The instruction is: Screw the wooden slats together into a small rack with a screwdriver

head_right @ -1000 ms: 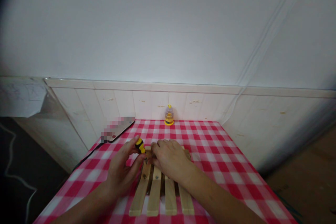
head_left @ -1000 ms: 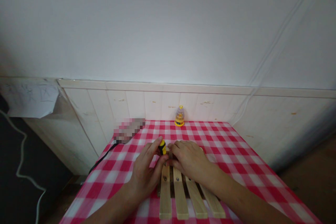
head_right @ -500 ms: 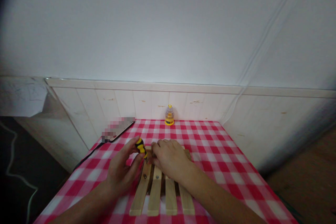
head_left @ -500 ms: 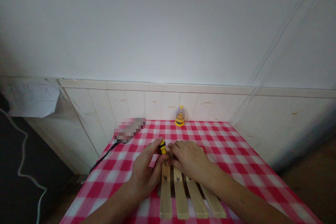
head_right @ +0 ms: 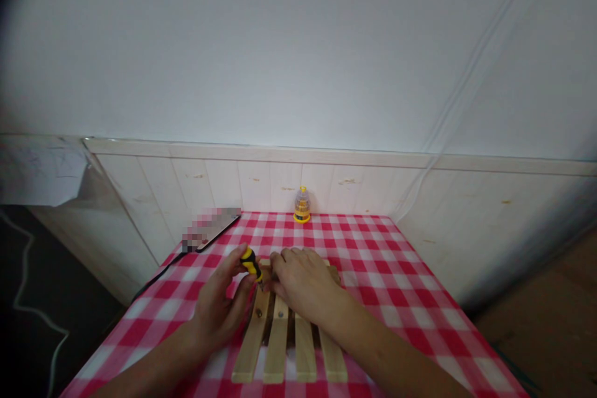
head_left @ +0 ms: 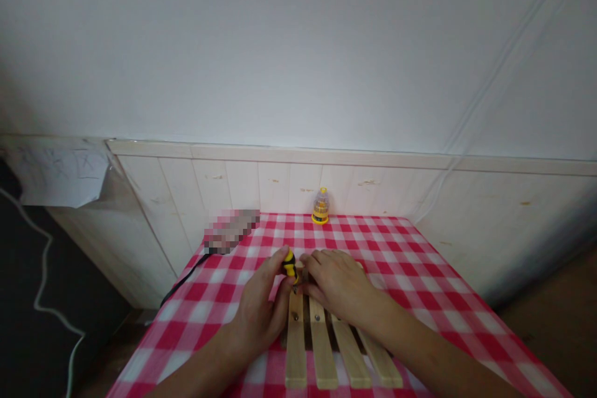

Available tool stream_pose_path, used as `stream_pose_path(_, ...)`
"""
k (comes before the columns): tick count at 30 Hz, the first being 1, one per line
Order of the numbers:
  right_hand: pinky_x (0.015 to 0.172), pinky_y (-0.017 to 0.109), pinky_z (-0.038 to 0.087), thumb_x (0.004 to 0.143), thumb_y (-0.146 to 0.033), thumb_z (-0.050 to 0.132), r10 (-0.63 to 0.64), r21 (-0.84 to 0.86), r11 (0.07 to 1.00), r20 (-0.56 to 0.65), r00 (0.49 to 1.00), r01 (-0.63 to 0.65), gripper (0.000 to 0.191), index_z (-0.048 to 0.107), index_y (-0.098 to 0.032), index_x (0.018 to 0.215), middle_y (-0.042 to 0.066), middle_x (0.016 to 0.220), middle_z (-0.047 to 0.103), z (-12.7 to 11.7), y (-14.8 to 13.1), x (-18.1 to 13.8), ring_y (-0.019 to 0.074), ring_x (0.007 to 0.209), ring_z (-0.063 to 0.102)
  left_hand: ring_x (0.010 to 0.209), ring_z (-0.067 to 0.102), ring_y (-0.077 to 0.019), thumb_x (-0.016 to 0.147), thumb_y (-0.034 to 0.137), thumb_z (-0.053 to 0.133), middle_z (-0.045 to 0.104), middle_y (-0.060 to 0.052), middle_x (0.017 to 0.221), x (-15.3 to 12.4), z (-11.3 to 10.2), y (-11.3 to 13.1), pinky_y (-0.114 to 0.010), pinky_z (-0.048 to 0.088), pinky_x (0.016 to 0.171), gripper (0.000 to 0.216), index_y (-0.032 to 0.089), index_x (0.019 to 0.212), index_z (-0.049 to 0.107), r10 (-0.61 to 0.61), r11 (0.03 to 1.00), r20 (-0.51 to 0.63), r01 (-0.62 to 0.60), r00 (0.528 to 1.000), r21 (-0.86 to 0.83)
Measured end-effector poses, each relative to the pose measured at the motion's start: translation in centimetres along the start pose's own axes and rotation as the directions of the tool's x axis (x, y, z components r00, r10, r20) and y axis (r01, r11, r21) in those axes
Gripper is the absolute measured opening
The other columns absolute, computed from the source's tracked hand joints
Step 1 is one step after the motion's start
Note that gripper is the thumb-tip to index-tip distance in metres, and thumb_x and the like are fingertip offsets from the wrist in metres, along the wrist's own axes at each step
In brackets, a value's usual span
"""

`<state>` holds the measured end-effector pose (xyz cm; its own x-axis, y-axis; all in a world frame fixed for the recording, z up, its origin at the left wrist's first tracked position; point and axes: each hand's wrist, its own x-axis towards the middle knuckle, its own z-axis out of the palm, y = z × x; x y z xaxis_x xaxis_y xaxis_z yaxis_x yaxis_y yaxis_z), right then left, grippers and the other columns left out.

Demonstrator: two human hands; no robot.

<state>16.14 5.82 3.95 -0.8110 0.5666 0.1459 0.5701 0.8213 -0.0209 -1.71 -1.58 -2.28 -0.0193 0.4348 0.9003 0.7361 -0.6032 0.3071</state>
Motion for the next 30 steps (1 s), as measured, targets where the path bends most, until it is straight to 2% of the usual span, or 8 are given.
stream_pose_path(5,0.089,0.043,0.054,0.099,-0.033,0.064,0.01,0.012,1.0,0.004,1.0,-0.01,0.027,0.064,-0.015,0.118,0.013,0.11,0.074,-0.42,-0.32,-0.23,0.0318,0.104,0.071,0.104,0.073,-0.019,0.098,0.011,0.055,0.07,-0.012,0.123,-0.05,-0.09,0.12,-0.03,0.065,0.089,0.064,0.024,0.159,0.036,0.007,1.0,0.017,-0.007,1.0,-0.001)
stream_pose_path(11,0.09,0.046,0.054,0.099,-0.03,0.062,0.006,0.014,1.0,-0.01,1.0,-0.006,0.026,0.064,-0.014,0.119,0.013,0.111,0.073,-0.48,-0.43,-0.36,0.0328,0.105,0.07,0.108,0.073,-0.0197,0.098,0.008,0.053,0.068,-0.015,0.126,-0.36,0.0,0.2,-0.03,0.064,0.092,0.065,0.021,0.159,0.034,0.009,0.999,-0.019,-0.01,1.0,-0.036)
stream_pose_path(17,0.092,0.048,0.054,0.097,-0.03,0.065,-0.002,-0.007,1.0,-0.007,1.0,0.001,0.029,0.064,-0.012,0.12,0.015,0.113,0.073,-0.54,-0.57,-0.37,0.0336,0.107,0.069,0.103,0.074,-0.0195,0.099,0.011,0.054,0.069,-0.013,0.124,-0.39,0.12,-0.12,-0.03,0.065,0.088,0.065,0.024,0.159,0.034,-0.036,0.998,0.0,0.036,0.999,-0.056)
stream_pose_path(23,0.092,0.049,0.053,0.099,-0.028,0.062,-0.041,-0.047,0.998,-0.033,0.999,0.04,0.025,0.063,-0.012,0.118,0.015,0.111,0.072,-0.44,-0.58,-0.56,0.0328,0.104,0.068,0.105,0.074,-0.0196,0.099,0.011,0.053,0.068,-0.014,0.126,-0.67,0.12,-0.27,-0.031,0.065,0.09,0.065,0.023,0.16,0.033,-0.058,0.996,0.011,0.058,0.998,-0.068)
stream_pose_path(30,0.094,0.05,0.053,0.098,-0.029,0.063,-0.038,-0.032,0.999,-0.023,0.999,0.037,0.03,0.062,-0.011,0.122,0.016,0.113,0.072,-0.37,-0.49,-0.49,0.0333,0.106,0.068,0.105,0.074,-0.0185,0.099,0.011,0.053,0.068,-0.013,0.126,-0.38,0.02,-0.11,-0.029,0.065,0.09,0.064,0.024,0.159,0.034,-0.051,0.996,0.015,0.052,0.999,-0.07)
